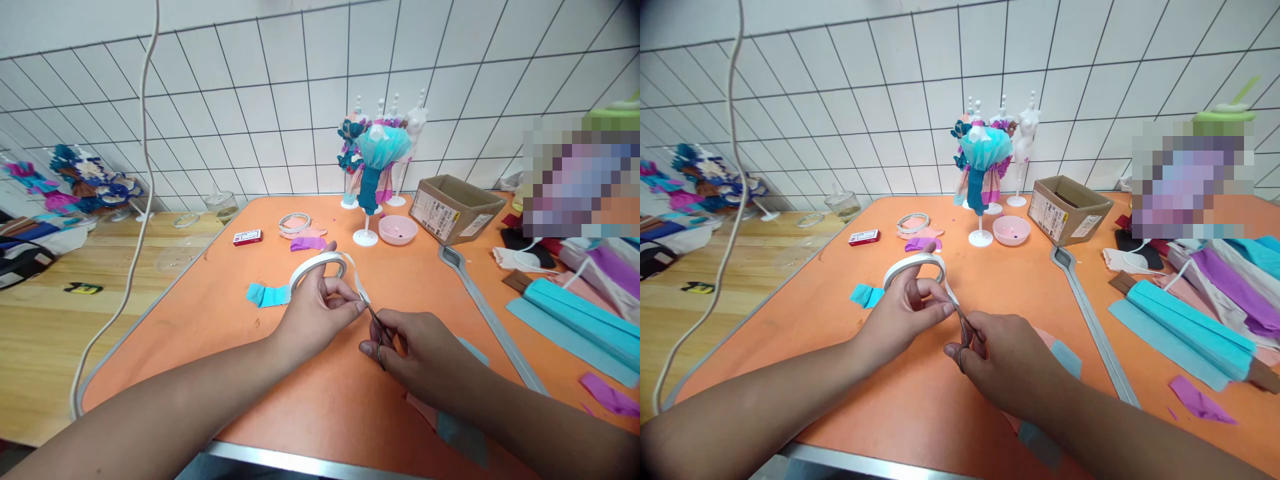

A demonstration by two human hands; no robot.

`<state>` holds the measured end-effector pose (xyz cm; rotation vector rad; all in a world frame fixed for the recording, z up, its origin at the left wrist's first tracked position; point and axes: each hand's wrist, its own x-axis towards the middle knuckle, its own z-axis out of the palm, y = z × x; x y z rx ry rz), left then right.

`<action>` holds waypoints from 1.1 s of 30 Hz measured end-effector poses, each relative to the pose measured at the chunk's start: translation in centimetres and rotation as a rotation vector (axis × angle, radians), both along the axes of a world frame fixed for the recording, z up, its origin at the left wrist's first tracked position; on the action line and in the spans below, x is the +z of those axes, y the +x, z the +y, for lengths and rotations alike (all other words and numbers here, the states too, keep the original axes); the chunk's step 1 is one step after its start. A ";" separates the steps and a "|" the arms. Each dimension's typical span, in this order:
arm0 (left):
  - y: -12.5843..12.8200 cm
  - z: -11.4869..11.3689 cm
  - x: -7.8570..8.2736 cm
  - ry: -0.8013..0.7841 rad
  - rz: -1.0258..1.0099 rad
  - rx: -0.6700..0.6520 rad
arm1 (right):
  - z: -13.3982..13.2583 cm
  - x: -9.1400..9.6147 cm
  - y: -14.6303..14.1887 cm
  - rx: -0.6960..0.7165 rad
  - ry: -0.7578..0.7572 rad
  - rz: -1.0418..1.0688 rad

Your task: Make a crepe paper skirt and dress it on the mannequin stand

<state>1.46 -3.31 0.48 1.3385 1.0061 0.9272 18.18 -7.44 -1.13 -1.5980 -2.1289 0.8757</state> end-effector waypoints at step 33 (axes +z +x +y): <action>-1.0 1.1 -0.8 -0.138 -0.251 -0.193 | 0.2 1.1 1.0 0.042 -0.030 -0.018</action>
